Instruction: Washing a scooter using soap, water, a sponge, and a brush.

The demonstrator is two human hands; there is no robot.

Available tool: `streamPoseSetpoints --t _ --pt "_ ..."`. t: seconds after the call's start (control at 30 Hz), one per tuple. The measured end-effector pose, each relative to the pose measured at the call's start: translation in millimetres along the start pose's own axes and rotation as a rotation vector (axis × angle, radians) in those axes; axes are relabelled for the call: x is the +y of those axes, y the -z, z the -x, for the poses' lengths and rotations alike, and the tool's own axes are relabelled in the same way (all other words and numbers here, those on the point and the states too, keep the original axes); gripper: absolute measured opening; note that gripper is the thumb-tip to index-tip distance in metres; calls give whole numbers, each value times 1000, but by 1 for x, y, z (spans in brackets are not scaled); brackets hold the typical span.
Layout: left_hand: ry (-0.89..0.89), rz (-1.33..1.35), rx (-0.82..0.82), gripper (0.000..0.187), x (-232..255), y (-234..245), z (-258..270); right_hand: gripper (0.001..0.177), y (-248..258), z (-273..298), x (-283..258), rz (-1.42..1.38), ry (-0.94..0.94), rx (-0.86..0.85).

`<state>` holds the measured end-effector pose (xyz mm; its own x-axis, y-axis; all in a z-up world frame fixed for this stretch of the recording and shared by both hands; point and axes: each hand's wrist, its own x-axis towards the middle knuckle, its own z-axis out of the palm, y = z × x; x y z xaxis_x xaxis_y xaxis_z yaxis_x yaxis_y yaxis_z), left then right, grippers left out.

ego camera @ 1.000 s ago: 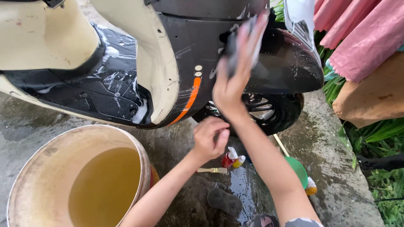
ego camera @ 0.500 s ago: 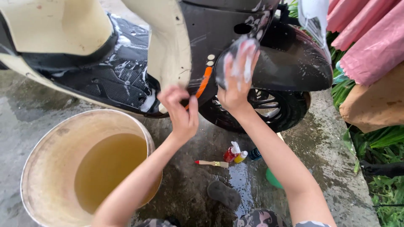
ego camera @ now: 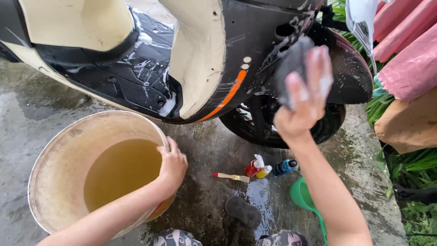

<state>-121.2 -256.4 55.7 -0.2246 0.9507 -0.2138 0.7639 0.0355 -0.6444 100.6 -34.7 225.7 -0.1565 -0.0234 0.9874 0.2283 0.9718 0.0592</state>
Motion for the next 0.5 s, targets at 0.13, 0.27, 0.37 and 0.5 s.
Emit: streamPoseSetpoints --t 0.13,0.27,0.37,0.5 --pt "-155 89 -91 21 -6 8 22 66 7 -20 14 3 -71 -39" --pt "-269 181 6 18 -10 8 72 62 5 -27 40 -37 -144 63" --pt "-390 184 50 25 -5 -2 108 48 7 -59 59 28 -197 153" --pt "-351 327 107 29 -7 -6 131 18 -29 -101 95 443 -616 -10"
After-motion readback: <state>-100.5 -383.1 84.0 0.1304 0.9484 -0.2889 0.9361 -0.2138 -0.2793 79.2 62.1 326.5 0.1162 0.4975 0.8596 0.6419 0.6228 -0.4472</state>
